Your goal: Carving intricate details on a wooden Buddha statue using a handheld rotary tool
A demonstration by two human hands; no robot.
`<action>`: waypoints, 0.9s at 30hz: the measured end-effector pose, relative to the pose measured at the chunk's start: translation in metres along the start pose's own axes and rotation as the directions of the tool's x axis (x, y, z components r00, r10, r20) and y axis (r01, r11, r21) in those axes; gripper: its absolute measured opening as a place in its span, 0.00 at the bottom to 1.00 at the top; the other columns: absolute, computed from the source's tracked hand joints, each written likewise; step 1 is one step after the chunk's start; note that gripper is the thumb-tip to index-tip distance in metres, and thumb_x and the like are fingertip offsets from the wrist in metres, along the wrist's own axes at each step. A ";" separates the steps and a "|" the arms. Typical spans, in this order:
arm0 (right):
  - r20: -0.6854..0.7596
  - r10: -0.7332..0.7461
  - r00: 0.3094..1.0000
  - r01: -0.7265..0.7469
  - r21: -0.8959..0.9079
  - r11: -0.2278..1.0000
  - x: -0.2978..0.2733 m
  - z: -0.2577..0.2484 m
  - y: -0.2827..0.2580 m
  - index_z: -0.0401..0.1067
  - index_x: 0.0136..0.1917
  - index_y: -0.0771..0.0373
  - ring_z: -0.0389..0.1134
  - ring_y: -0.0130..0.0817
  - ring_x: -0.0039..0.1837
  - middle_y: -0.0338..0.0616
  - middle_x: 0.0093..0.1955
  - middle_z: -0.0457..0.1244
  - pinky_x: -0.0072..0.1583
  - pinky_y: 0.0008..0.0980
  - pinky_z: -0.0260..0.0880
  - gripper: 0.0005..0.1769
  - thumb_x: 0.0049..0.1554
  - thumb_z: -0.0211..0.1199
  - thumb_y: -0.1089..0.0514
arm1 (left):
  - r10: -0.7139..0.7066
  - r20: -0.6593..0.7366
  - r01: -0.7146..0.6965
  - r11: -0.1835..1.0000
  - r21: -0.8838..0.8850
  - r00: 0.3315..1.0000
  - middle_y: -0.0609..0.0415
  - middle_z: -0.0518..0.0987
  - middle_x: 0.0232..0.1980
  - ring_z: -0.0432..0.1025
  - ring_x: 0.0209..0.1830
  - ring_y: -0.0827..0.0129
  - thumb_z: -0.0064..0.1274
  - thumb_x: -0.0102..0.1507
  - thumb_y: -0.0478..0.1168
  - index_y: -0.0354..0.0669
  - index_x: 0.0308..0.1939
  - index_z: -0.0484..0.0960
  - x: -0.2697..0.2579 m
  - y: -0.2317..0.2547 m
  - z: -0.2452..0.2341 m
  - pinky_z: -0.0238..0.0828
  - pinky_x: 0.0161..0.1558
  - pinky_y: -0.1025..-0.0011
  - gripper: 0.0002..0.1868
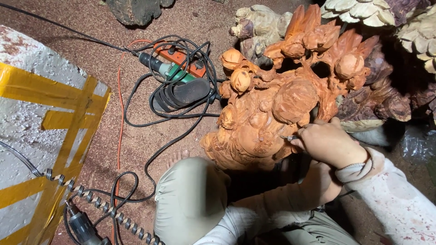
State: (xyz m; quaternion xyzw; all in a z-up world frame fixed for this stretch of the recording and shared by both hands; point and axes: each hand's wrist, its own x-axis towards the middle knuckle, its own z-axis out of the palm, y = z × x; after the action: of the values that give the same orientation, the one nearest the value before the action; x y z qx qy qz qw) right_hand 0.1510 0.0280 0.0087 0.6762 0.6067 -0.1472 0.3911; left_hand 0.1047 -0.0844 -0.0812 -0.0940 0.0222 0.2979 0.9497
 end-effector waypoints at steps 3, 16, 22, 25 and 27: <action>-0.078 -0.017 0.997 0.016 -0.017 1.000 -0.002 0.003 0.001 0.78 0.45 0.46 0.71 0.39 0.54 0.29 0.50 0.70 0.54 0.49 0.67 0.24 0.60 0.49 0.32 | 0.203 0.124 -0.237 0.876 0.420 0.971 0.41 0.77 0.53 0.70 0.49 0.57 0.44 0.66 0.32 0.27 0.53 0.74 -0.005 0.009 0.002 0.67 0.54 0.65 0.13; 0.027 0.008 1.000 -0.010 0.065 0.998 0.002 0.002 0.006 0.78 0.45 0.50 0.69 0.39 0.54 0.35 0.48 0.71 0.60 0.46 0.65 0.22 0.59 0.53 0.35 | -0.017 -0.012 0.015 0.981 -0.192 1.000 0.50 0.74 0.65 0.68 0.65 0.70 0.38 0.71 0.29 0.37 0.64 0.72 0.012 -0.009 0.000 0.67 0.69 0.74 0.18; 0.045 0.004 0.999 -0.006 0.042 0.999 0.002 -0.001 0.008 0.78 0.45 0.49 0.69 0.37 0.54 0.32 0.48 0.70 0.59 0.44 0.65 0.20 0.59 0.54 0.36 | -0.076 -0.011 0.072 0.972 -0.222 0.997 0.50 0.74 0.61 0.69 0.60 0.70 0.37 0.70 0.28 0.36 0.60 0.74 0.009 -0.006 0.002 0.68 0.64 0.74 0.16; 0.048 -0.001 0.999 0.000 0.031 1.000 0.003 0.002 0.009 0.79 0.44 0.49 0.68 0.36 0.55 0.31 0.48 0.70 0.59 0.45 0.65 0.20 0.58 0.55 0.35 | -0.112 -0.042 0.102 0.978 -0.181 0.993 0.49 0.70 0.69 0.67 0.68 0.69 0.38 0.73 0.32 0.39 0.68 0.68 0.006 -0.003 0.005 0.65 0.71 0.72 0.19; 0.040 -0.020 0.999 0.019 0.021 1.000 0.002 0.002 0.010 0.78 0.44 0.48 0.68 0.34 0.55 0.30 0.47 0.70 0.58 0.43 0.66 0.20 0.58 0.56 0.35 | -0.135 -0.053 0.126 0.980 -0.152 0.989 0.51 0.70 0.68 0.66 0.66 0.70 0.38 0.73 0.34 0.42 0.69 0.67 0.003 0.001 0.010 0.65 0.69 0.73 0.20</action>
State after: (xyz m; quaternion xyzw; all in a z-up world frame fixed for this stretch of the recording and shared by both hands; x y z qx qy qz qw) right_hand 0.1612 0.0286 0.0095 0.6713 0.6037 -0.1707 0.3947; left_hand 0.1067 -0.0801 -0.0717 -0.1751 0.0239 0.2326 0.9564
